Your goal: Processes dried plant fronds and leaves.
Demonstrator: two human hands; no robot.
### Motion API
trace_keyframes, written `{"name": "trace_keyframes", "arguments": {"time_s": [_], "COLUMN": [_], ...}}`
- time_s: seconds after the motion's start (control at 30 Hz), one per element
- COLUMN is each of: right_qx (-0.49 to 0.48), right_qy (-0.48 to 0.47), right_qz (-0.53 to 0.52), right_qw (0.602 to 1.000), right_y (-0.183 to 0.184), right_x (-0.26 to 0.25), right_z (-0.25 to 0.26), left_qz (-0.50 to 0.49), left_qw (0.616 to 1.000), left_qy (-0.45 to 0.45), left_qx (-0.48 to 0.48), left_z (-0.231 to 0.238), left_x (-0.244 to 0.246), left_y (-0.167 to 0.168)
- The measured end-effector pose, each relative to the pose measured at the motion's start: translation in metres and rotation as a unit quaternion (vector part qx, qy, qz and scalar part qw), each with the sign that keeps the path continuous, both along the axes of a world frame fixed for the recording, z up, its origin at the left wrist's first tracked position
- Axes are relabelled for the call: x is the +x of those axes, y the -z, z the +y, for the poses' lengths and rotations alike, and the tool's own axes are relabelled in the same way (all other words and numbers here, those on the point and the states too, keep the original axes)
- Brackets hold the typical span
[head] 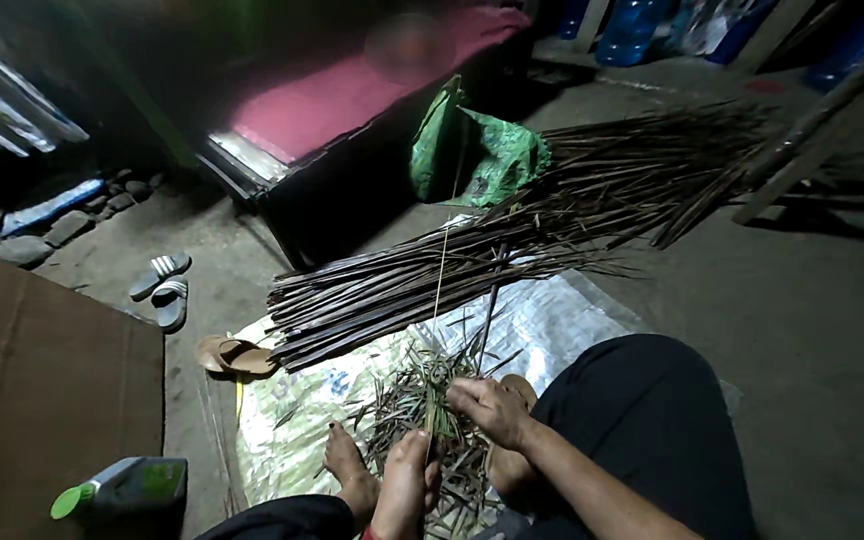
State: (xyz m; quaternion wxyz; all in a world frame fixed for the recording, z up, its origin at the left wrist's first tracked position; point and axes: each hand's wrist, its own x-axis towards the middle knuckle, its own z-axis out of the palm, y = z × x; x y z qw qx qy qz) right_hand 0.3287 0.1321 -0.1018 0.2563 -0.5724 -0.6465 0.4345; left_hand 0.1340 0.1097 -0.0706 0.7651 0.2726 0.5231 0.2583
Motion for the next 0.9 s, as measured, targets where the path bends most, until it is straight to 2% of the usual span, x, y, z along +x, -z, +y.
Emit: {"name": "trace_keyframes", "arguments": {"time_s": [0.13, 0.2, 0.3, 0.4, 0.6, 0.77, 0.9], "right_qx": [-0.071, -0.065, -0.061, -0.035, -0.092, -0.036, -0.105], "right_qy": [-0.127, -0.147, -0.120, -0.094, -0.039, -0.011, 0.011], "right_qz": [-0.030, -0.075, -0.145, -0.203, -0.232, -0.255, -0.266], "right_qw": [0.989, 0.984, 0.980, 0.974, 0.968, 0.966, 0.958], "right_y": [-0.018, -0.022, -0.021, -0.020, -0.007, 0.002, -0.006], "right_x": [-0.016, -0.025, -0.034, -0.036, -0.020, -0.020, -0.017], "right_z": [-0.011, -0.014, -0.016, -0.015, -0.002, -0.002, 0.007], "left_qz": [0.034, 0.057, 0.073, 0.065, 0.068, 0.036, 0.026], "left_qw": [0.999, 0.995, 0.990, 0.992, 0.994, 0.998, 0.999], "left_qy": [-0.013, -0.029, -0.037, -0.035, -0.008, 0.001, 0.023], "left_qx": [0.037, 0.078, 0.113, 0.105, 0.082, 0.042, 0.023], "left_z": [0.001, -0.001, -0.004, -0.006, -0.005, -0.006, -0.010], "left_x": [0.000, 0.002, 0.007, 0.008, 0.008, 0.007, 0.007], "left_y": [0.006, 0.010, 0.016, 0.016, 0.004, -0.003, -0.006]}}
